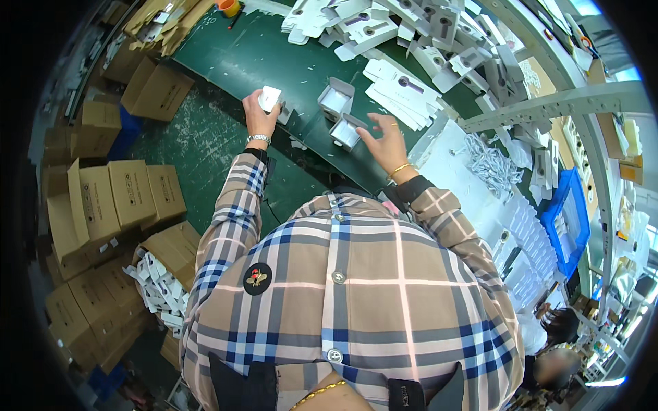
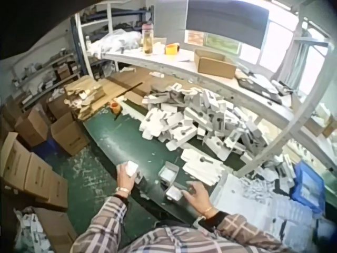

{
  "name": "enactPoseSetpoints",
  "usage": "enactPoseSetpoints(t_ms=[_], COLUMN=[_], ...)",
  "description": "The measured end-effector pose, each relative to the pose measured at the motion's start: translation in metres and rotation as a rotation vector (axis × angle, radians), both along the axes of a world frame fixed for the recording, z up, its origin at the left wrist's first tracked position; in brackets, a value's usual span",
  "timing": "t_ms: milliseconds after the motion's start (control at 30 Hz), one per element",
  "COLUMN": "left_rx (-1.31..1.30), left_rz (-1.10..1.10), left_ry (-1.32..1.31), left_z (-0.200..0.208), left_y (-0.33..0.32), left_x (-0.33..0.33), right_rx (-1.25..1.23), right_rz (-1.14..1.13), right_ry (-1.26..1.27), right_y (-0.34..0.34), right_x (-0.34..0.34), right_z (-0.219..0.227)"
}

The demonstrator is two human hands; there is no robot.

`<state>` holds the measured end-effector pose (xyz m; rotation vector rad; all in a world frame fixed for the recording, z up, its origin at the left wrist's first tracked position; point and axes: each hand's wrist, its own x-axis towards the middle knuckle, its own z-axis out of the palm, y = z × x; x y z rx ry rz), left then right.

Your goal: Packaging boxed items into larger cardboard boxes and inspecting components at a factory workstation.

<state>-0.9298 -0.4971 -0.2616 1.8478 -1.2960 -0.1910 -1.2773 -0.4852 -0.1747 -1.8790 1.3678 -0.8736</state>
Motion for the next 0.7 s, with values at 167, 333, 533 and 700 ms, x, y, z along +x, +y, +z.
enactPoseSetpoints(t_ms=[167,333,533,700], left_rx=[0.032,-0.113,0.119,0.112], left_rz=[0.005,0.021,-0.564,-0.657], left_ry=[-0.054,-0.143,0.953,0.769], left_z=[0.009,0.058,0.106,0.146], left_y=[-0.005,0.024,0.078,0.11], left_x=[-0.012,-0.025,-0.065,-0.073], right_rx=[-0.252,0.085,0.474,0.873], right_rz=[0.185,0.131,0.237,0.287], right_ry=[0.053,-0.03,-0.279,-0.461], right_y=[-0.02,-0.017,-0.01,-0.017], right_x=[-0.004,-0.001,0.029,0.082], right_z=[-0.029,-0.023,0.059,0.112])
